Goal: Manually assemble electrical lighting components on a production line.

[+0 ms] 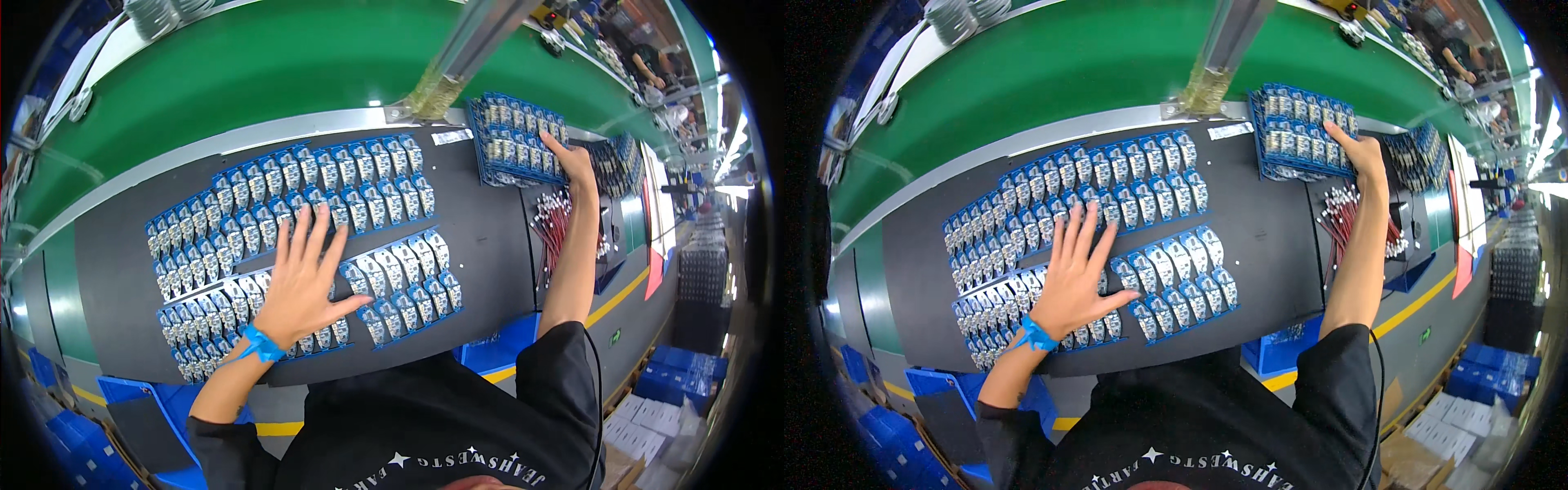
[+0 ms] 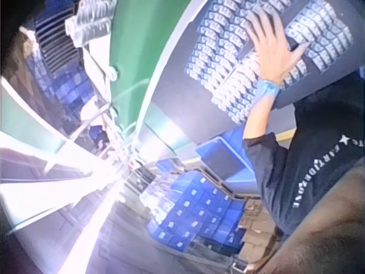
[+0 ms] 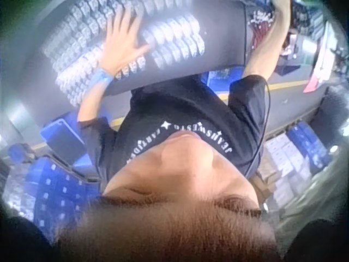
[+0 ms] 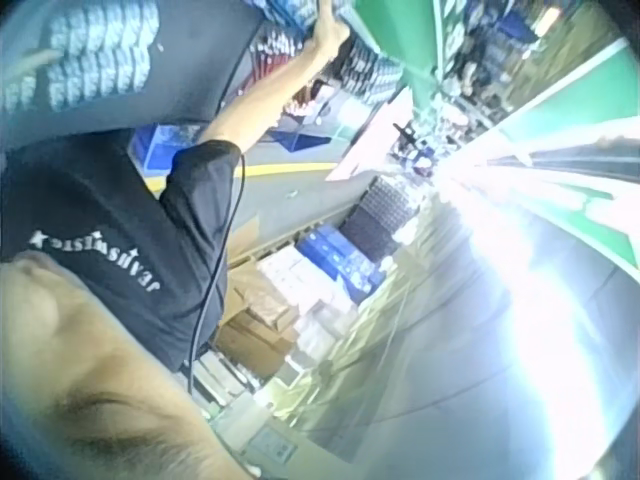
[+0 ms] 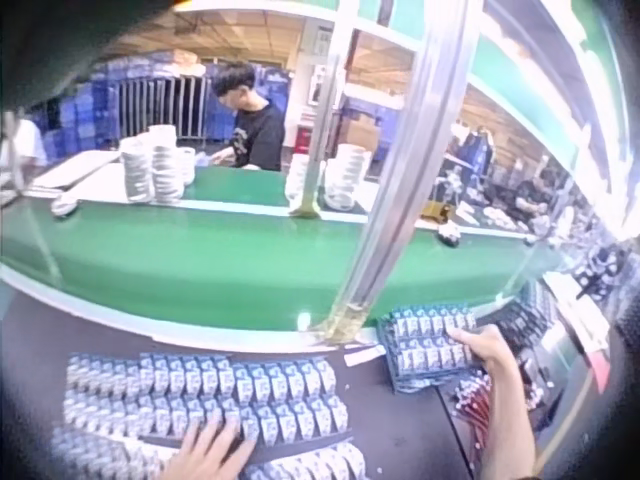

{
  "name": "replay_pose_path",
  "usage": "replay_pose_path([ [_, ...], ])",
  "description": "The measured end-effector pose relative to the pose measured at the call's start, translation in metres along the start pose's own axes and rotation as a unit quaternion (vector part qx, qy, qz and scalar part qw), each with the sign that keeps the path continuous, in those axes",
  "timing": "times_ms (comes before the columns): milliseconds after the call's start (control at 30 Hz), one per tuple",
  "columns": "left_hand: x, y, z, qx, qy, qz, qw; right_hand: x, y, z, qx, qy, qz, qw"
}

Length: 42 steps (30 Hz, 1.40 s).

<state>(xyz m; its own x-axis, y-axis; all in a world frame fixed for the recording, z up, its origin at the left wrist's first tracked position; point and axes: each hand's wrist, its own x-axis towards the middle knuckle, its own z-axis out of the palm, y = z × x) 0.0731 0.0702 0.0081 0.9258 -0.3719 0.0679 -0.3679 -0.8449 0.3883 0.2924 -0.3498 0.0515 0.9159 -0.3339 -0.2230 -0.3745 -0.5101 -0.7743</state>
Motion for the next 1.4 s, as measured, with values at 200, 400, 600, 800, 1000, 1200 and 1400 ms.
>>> replay_pose_path([
  [200, 0.009, 0.001, 0.004, 0.023, 0.005, 0.021, 1.000, 0.004, 0.025, -0.006, -0.256, 0.233, -0.162, 0.924],
  [400, 0.002, -0.010, 0.008, 0.041, 0.015, 0.017, 0.999, -0.129, 0.001, 0.113, -0.123, -0.083, -0.474, 0.868],
  [600, 0.008, -0.009, 0.003, 0.049, 0.028, 0.005, 0.998, -0.128, 0.013, 0.129, -0.226, -0.142, -0.522, 0.810],
  [800, 0.005, -0.012, 0.004, 0.044, 0.002, -0.005, 0.999, -0.200, 0.071, 0.077, -0.264, -0.165, -0.506, 0.804],
  [1000, 0.005, -0.010, 0.012, 0.029, 0.009, 0.008, 1.000, -0.299, 0.158, -0.009, -0.323, -0.034, -0.437, 0.839],
  [1200, -0.003, -0.005, 0.014, -0.009, 0.010, 0.032, 0.999, -0.264, 0.024, 0.102, -0.172, -0.076, -0.446, 0.875],
  [1400, -0.061, -0.050, -0.050, 0.125, 0.031, -0.136, 0.982, -0.214, -0.025, 0.183, -0.251, -0.185, -0.524, 0.792],
])
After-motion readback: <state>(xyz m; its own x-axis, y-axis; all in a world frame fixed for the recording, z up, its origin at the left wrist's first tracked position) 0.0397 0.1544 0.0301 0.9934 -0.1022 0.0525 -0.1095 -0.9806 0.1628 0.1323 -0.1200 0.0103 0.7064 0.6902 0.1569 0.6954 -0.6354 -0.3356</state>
